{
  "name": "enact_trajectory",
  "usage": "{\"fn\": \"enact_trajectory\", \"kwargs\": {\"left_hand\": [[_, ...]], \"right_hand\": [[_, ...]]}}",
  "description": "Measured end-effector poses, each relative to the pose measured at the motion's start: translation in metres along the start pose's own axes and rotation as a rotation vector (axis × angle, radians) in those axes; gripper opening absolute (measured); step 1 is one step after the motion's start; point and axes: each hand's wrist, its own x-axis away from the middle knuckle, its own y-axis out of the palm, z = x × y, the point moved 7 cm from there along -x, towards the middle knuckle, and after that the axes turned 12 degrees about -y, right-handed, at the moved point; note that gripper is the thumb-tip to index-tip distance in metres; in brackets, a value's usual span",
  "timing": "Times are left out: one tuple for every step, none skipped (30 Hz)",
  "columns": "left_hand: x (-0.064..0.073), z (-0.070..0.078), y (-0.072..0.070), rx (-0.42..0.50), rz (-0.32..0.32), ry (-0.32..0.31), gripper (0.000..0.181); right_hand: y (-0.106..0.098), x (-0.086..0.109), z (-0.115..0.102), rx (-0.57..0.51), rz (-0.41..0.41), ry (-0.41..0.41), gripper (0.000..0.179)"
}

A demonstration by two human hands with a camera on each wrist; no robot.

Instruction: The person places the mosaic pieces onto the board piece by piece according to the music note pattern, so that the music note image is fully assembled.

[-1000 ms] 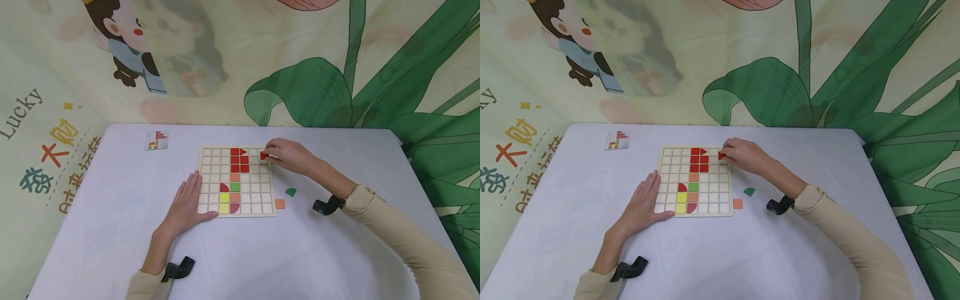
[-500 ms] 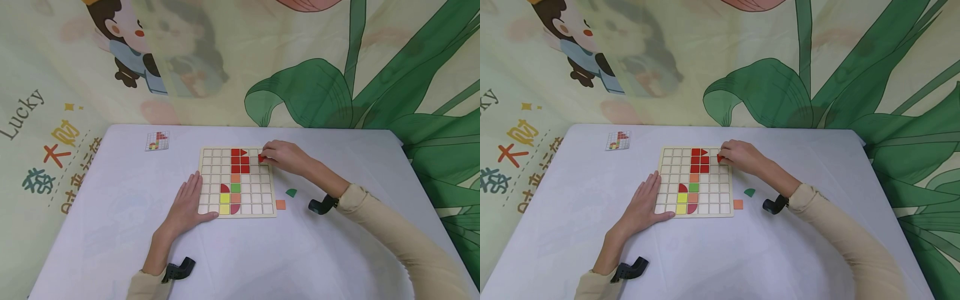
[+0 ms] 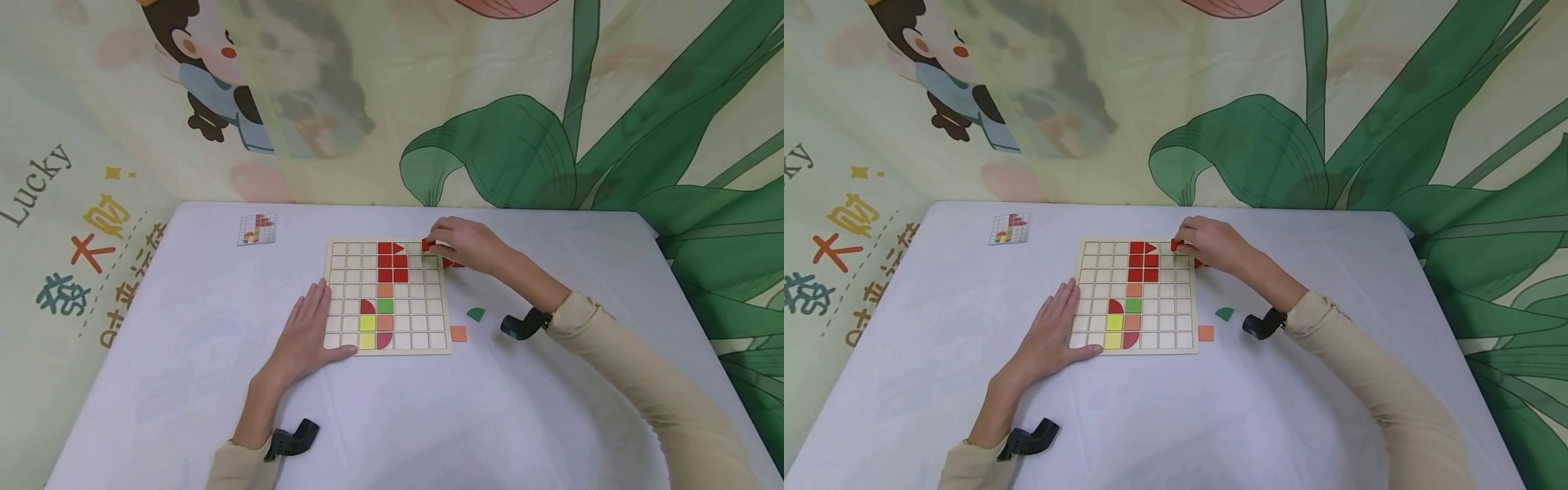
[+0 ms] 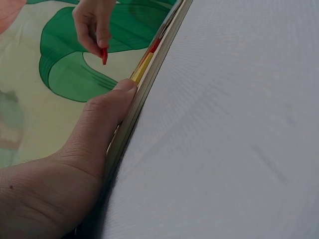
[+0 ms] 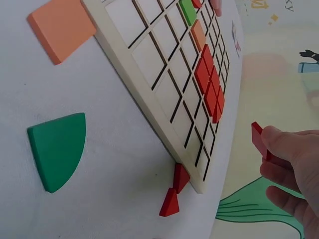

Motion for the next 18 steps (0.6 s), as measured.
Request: {"fn": "enact_trajectory", "kwargs": {"left_hand": [[-0.0002,0.0001,0.0000,0.001,0.000,0.001,0.116],[-0.0003,0.0000,0.0001,0.001,0.000,0.000,0.116],[-0.0004,-0.0002,0.0002,0.001,0.000,0.000,0.116],[-0.0005,-0.0002,0.0001,0.000,0.000,-0.001,0.116],[-0.0005,-0.0001,0.0001,-0.001,0.001,-0.001,0.116],[-0.0004,0.0000,0.0000,-0.003,0.001,-0.002,0.116],[-0.0003,0.0002,-0.0001,-0.004,0.001,-0.002,0.117],[-0.0002,0.0002,-0.0002,-0.005,0.002,-0.003,0.117],[-0.0001,0.0003,-0.0002,-0.006,0.003,-0.003,0.117],[0.0000,0.0005,-0.0004,-0.005,0.004,-0.003,0.117],[0.0003,0.0009,-0.0006,-0.006,0.007,0.000,0.117],[0.0004,0.0011,-0.0007,-0.004,0.010,0.001,0.117],[0.0006,0.0013,-0.0009,-0.002,0.013,0.004,0.117],[0.0009,0.0015,-0.0011,0.000,0.016,0.005,0.117],[0.0011,0.0019,-0.0013,0.003,0.019,0.008,0.116],[0.0013,0.0019,-0.0014,0.005,0.020,0.009,0.116],[0.0014,0.0017,-0.0012,0.006,0.019,0.009,0.116],[0.0015,0.0015,-0.0010,0.007,0.016,0.006,0.117]], "right_hand": [[-0.0002,0.0000,0.0006,-0.005,-0.004,0.003,0.023],[-0.0005,-0.0001,0.0012,-0.008,-0.007,0.006,0.023],[-0.0012,-0.0002,0.0017,-0.009,-0.007,0.008,0.023],[-0.0021,-0.0001,0.0024,-0.007,-0.005,0.007,0.022],[-0.0033,-0.0003,0.0029,-0.006,-0.002,0.006,0.021],[-0.0047,-0.0004,0.0036,-0.005,0.003,0.008,0.021],[-0.0060,-0.0004,0.0043,-0.002,0.007,0.008,0.021],[-0.0071,-0.0006,0.0050,-0.001,0.009,0.009,0.020],[-0.0083,-0.0009,0.0054,-0.002,0.012,0.012,0.020],[-0.0092,-0.0009,0.0058,-0.006,0.011,0.016,0.020],[-0.0097,-0.0012,0.0062,-0.009,0.011,0.021,0.020],[-0.0094,-0.0014,0.0070,-0.010,0.008,0.023,0.020],[-0.0087,-0.0017,0.0073,-0.013,0.003,0.023,0.020],[-0.0076,-0.0020,0.0075,-0.018,-0.003,0.022,0.020],[-0.0064,-0.0024,0.0071,-0.022,-0.009,0.018,0.020],[-0.0047,-0.0027,0.0064,-0.026,-0.017,0.011,0.020],[-0.0026,-0.0033,0.0054,-0.026,-0.025,0.002,0.020],[-0.0001,-0.0035,0.0045,-0.026,-0.036,-0.006,0.020]]}}
